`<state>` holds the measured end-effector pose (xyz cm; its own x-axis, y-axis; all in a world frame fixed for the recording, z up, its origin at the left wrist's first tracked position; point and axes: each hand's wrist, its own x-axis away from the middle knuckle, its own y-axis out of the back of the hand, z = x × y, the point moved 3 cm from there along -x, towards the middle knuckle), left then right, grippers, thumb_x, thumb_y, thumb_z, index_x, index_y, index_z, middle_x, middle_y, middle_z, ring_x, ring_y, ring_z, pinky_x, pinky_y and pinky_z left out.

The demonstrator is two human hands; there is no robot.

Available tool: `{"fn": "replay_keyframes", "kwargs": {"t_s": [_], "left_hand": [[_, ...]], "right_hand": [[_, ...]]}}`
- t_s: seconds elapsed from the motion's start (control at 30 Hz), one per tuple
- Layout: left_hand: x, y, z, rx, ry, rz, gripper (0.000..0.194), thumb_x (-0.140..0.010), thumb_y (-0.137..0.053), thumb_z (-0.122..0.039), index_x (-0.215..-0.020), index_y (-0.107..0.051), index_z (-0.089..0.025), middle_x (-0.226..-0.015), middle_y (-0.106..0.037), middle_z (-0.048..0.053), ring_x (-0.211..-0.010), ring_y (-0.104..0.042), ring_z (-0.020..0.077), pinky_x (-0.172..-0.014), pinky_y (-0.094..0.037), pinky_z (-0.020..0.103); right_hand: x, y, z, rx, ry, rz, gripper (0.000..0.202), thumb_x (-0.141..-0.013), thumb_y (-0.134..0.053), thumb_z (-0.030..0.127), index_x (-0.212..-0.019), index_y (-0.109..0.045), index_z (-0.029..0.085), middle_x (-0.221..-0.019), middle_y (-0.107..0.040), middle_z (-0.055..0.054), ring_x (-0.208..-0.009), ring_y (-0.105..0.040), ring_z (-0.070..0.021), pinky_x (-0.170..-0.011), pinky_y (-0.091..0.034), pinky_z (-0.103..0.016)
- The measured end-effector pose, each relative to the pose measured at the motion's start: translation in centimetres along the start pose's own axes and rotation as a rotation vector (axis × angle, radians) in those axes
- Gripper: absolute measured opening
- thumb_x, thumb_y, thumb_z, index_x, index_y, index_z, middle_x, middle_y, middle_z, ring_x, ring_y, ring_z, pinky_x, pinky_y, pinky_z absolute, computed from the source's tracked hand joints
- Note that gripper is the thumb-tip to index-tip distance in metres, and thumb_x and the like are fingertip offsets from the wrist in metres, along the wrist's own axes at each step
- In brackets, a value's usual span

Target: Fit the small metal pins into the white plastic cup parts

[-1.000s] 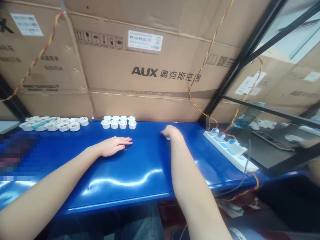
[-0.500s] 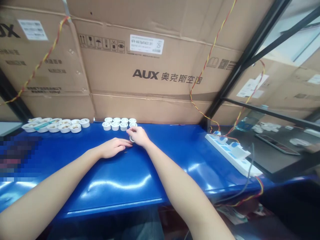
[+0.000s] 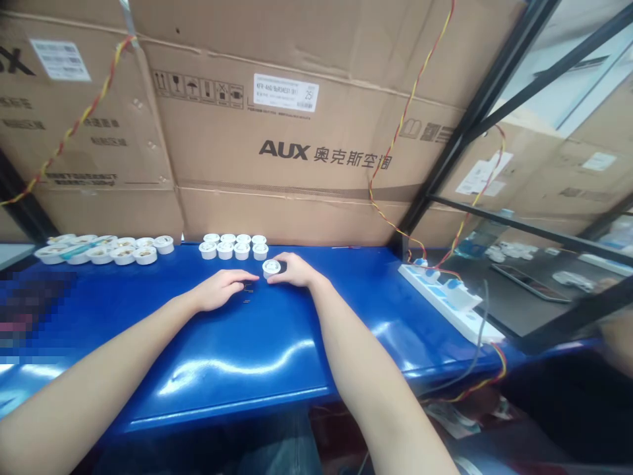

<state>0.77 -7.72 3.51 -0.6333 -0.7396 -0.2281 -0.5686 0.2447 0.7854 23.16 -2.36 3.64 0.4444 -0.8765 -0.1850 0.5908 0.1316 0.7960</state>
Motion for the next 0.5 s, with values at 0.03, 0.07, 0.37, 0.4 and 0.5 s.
{"fn": "replay_keyframes", "kwargs": {"t_s": [0.03,0.07,0.37,0.4,0.5], "left_hand": [[0.0,0.3,0.2,-0.006,0.018,-0.060,0.045,-0.088,-0.038,-0.020,-0.123,-0.065,-0.023,-0.130,-0.064,-0.001,-0.121,-0.057,0.0188,-0.109,-0.041,0.033],[-0.1,0.5,0.4,-0.016,0.040,-0.119,0.044,-0.087,-0.038,-0.019,-0.120,-0.067,-0.023,-0.127,-0.066,0.000,-0.119,-0.059,0.0191,-0.107,-0.043,0.033],[-0.1,1.2,2.1,-0.148,0.149,-0.231,0.037,-0.086,-0.040,-0.021,-0.106,-0.072,-0.021,-0.114,-0.071,0.003,-0.107,-0.063,0.0215,-0.099,-0.048,0.035],[-0.1,1.1,2.1,-0.167,0.135,-0.213,0.037,-0.086,-0.040,-0.021,-0.106,-0.072,-0.021,-0.114,-0.071,0.003,-0.108,-0.063,0.0218,-0.100,-0.047,0.035],[-0.2,0.7,2.0,-0.212,0.094,-0.161,0.037,-0.086,-0.041,-0.020,-0.107,-0.072,-0.021,-0.116,-0.070,0.003,-0.111,-0.061,0.0222,-0.104,-0.045,0.036]], "right_hand": [[0.0,-0.1,0.1,0.019,0.014,-0.013,0.058,-0.062,-0.083,0.043,-0.111,-0.069,0.018,-0.117,-0.068,-0.009,-0.109,-0.062,-0.0269,-0.098,-0.045,-0.039],[0.0,-0.3,0.3,0.015,0.034,-0.030,0.053,-0.063,-0.082,0.042,-0.109,-0.069,0.018,-0.113,-0.070,-0.008,-0.106,-0.063,-0.0262,-0.096,-0.046,-0.038],[-0.4,-1.1,4.5,0.173,0.288,-0.104,0.042,-0.072,-0.065,0.013,-0.113,-0.069,0.024,-0.118,-0.068,-0.003,-0.105,-0.063,-0.0218,-0.094,-0.046,-0.031],[-0.4,-1.1,4.8,0.227,0.306,-0.109,0.042,-0.073,-0.062,0.011,-0.113,-0.069,0.025,-0.120,-0.066,-0.003,-0.107,-0.062,-0.0216,-0.095,-0.045,-0.030],[-0.4,-1.5,5.3,0.355,0.310,-0.108,0.045,-0.076,-0.054,0.006,-0.113,-0.069,0.027,-0.124,-0.064,-0.003,-0.112,-0.059,-0.0216,-0.096,-0.044,-0.030]]}}
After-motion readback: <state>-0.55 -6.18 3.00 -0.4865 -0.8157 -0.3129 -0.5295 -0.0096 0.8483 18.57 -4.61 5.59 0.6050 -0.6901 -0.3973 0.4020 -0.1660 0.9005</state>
